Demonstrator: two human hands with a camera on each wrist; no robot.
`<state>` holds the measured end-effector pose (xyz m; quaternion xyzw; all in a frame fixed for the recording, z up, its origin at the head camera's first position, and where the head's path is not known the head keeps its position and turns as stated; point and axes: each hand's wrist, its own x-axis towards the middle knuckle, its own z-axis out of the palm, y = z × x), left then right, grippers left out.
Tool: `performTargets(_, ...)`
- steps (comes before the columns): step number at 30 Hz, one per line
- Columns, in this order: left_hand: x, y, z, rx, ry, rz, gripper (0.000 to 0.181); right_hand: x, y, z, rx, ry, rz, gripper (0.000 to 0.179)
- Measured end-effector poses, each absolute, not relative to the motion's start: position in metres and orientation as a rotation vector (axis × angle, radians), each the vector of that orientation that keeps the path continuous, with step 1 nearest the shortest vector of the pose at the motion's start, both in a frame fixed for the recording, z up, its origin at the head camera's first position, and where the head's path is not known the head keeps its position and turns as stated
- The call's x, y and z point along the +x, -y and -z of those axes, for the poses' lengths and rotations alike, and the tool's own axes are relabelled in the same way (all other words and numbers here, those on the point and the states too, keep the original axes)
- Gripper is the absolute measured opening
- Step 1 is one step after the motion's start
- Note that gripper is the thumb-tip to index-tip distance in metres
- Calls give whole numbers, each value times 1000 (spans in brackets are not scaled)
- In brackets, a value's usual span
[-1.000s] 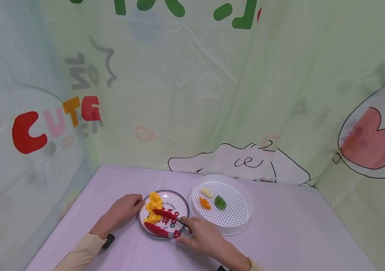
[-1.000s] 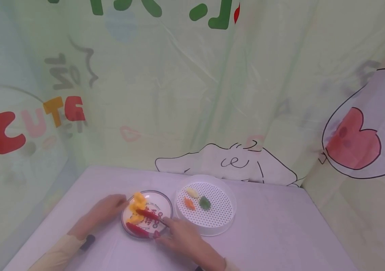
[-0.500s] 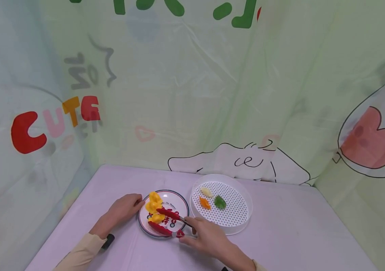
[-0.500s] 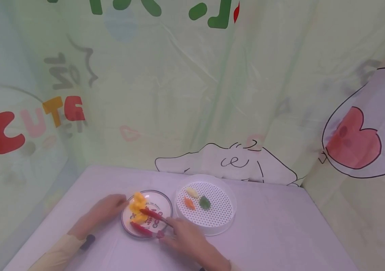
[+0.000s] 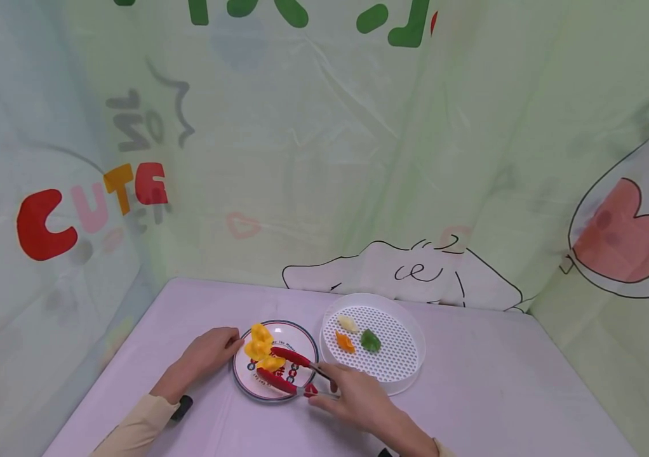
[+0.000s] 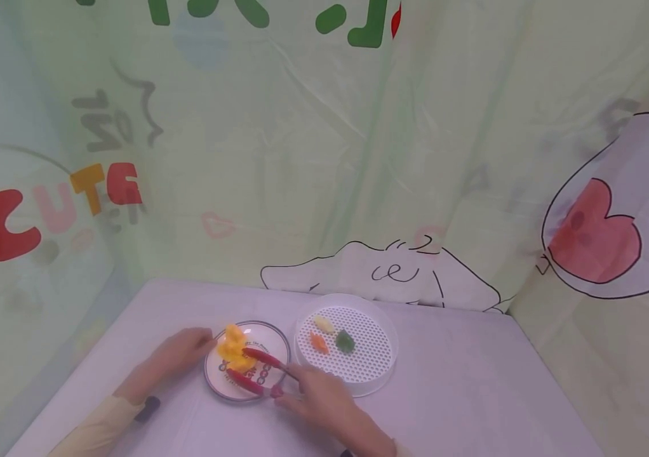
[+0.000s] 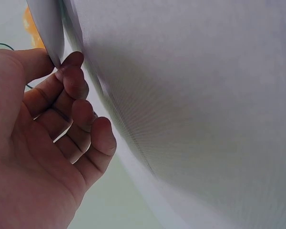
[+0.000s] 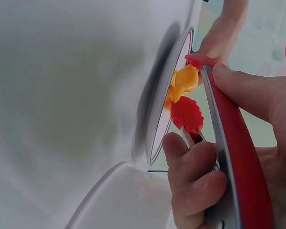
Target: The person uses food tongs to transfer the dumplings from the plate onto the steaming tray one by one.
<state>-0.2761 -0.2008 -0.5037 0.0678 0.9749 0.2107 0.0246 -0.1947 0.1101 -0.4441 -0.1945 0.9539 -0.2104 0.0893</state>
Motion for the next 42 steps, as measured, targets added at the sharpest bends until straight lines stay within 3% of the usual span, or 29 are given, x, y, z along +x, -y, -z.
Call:
performTargets(29,-279,201,508,209,-3012,-659,19,-197,-141,425,-462,-3021,657,69)
performTargets(42,-280,203,511,227,-3013,-669,18,-207,-174,417,-258,-3130,654,69)
